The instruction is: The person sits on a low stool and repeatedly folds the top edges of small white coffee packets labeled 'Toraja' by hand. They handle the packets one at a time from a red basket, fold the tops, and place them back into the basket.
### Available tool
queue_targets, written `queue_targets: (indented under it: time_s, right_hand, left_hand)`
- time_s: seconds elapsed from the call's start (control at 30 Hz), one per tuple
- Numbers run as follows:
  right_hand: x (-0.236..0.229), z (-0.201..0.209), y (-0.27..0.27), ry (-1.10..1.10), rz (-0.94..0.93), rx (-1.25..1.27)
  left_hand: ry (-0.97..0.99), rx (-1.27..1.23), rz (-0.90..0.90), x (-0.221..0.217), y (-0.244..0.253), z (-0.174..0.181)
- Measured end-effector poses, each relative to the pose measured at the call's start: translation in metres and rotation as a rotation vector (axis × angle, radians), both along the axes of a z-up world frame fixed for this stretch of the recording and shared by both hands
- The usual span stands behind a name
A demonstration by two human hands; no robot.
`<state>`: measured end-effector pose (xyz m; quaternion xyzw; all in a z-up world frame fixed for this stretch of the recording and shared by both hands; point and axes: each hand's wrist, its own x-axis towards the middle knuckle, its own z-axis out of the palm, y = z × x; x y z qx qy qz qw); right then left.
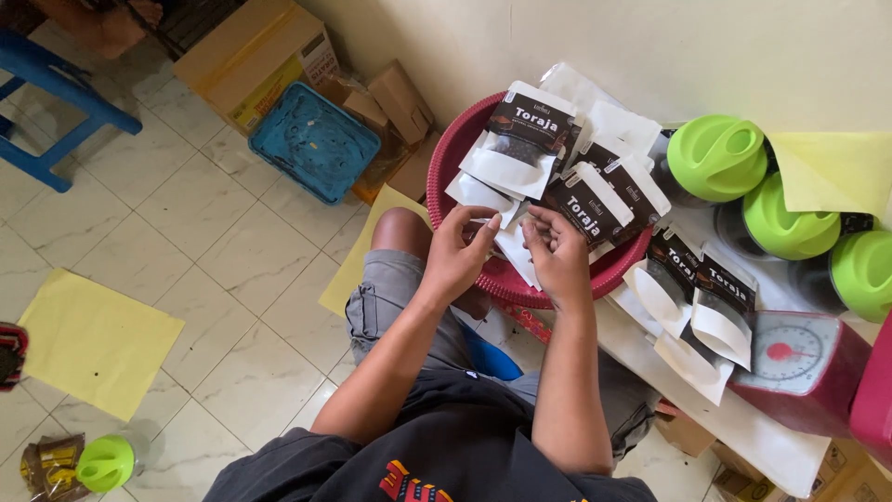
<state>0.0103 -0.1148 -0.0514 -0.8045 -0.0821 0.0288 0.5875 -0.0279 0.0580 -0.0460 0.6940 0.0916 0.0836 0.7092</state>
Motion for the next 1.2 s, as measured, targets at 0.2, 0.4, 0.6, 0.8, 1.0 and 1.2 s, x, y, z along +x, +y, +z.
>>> queue_targets:
  time_s: [0.2, 0.4, 0.6, 0.8, 1.0, 1.2]
  right_hand:
    - [-0.005, 0.007, -0.003, -0.031, 0.006, 0.003]
    - [-0.011, -0.024, -0.039, -0.077, -0.091, 0.020]
    - [-0.042, -0.016, -0.083, -0.111, -0.295, 0.020]
    - [-0.085, -0.022, -0.138, -0.100, -0.493, -0.021]
    - [-0.107, -0.035, -0.158, -0.079, -0.637, -0.098]
    - [-0.112, -0.039, -0.159, -0.359, -0.858, -0.419]
  left_hand:
    - [-0.008, 0.003, 0.004, 0.000, -0.005, -0.001]
    - [0.014, 0.001, -0.055, 0.003, -0.026, -0.005]
    - [0.098, 0.034, -0.227, -0.001, -0.066, 0.009]
    - [0.078, 0.029, -0.450, -0.005, -0.121, 0.002]
    - [0.039, 0.072, -0.616, -0.019, -0.151, -0.017]
    - [0.007, 0.136, -0.625, -0.026, -0.146, -0.021]
